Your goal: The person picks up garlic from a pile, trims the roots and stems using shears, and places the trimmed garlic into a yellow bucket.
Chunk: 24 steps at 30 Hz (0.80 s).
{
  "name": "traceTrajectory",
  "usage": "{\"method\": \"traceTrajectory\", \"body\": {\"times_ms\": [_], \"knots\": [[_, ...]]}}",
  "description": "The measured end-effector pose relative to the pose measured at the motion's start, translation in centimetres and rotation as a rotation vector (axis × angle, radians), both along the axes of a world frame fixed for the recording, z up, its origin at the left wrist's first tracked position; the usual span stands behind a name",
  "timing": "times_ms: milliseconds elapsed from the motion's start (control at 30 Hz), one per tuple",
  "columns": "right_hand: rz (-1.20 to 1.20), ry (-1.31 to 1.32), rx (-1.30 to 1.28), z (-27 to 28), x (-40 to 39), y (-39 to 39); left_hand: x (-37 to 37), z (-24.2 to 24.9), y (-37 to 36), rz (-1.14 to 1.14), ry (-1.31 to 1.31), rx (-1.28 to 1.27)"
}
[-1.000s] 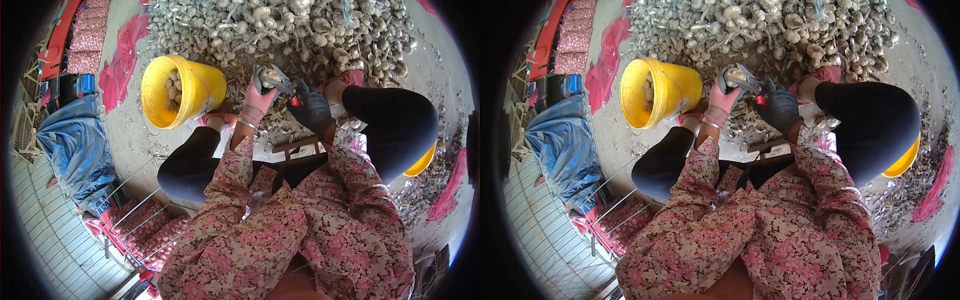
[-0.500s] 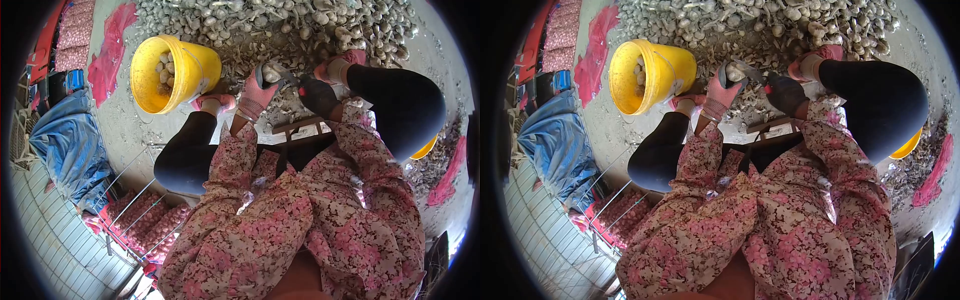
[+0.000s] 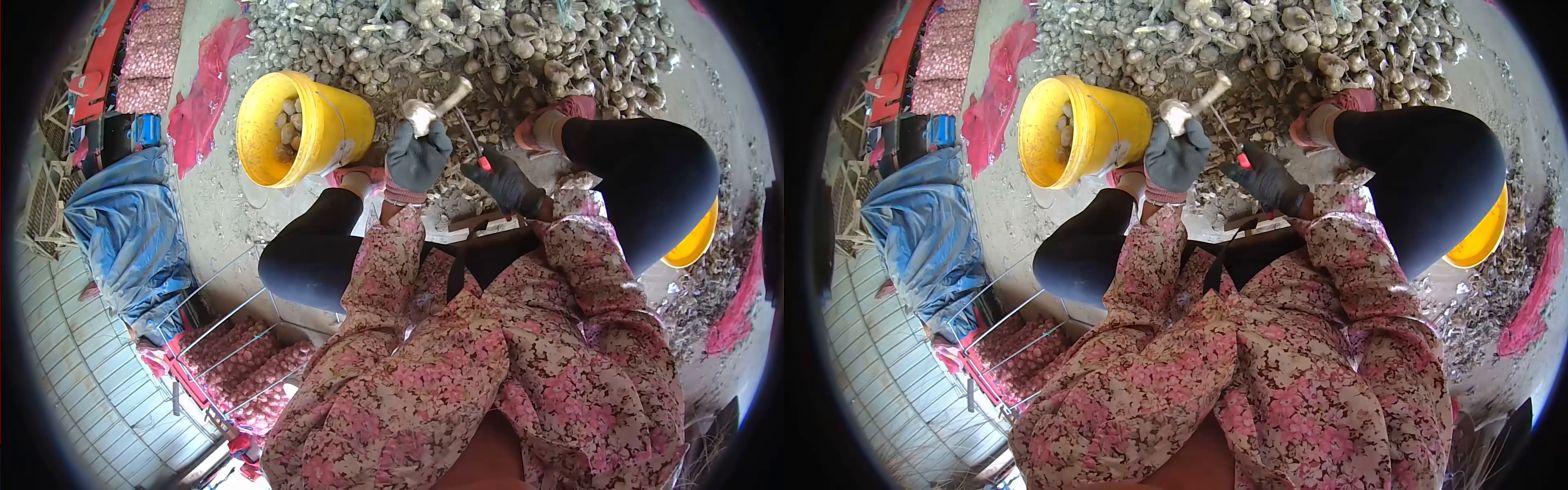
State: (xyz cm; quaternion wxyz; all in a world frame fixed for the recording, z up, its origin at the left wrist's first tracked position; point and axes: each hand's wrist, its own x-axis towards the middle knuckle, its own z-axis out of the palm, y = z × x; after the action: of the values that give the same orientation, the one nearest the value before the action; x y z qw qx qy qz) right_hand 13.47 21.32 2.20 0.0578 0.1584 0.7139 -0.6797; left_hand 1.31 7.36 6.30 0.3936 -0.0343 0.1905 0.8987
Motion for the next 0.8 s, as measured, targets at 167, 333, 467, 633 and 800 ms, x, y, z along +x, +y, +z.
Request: {"method": "traceTrajectory", "body": {"times_ms": [167, 333, 467, 633, 800], "knots": [[0.005, 0.132, -0.148, -0.7, -0.7, 0.5, 1.0, -1.3, -0.6, -0.035, 0.015, -0.136], [-0.047, -0.140, -0.267, 0.1, -1.7, 1.1, -4.0, 0.6, -3.3, 0.188, 0.082, 0.391], [-0.366, -0.270, -0.744, -2.8, -2.3, 0.4, -7.6, 4.8, -4.4, 0.379, -0.005, 0.320], [-0.416, -0.376, -0.839, -2.0, -4.2, 0.5, -14.4, 0.5, 4.8, 0.185, 0.336, -0.976], [-0.409, -0.414, -0.803, -2.6, -4.3, 1.6, -23.6, -4.3, 14.3, -0.098, 1.547, -1.748]]}}
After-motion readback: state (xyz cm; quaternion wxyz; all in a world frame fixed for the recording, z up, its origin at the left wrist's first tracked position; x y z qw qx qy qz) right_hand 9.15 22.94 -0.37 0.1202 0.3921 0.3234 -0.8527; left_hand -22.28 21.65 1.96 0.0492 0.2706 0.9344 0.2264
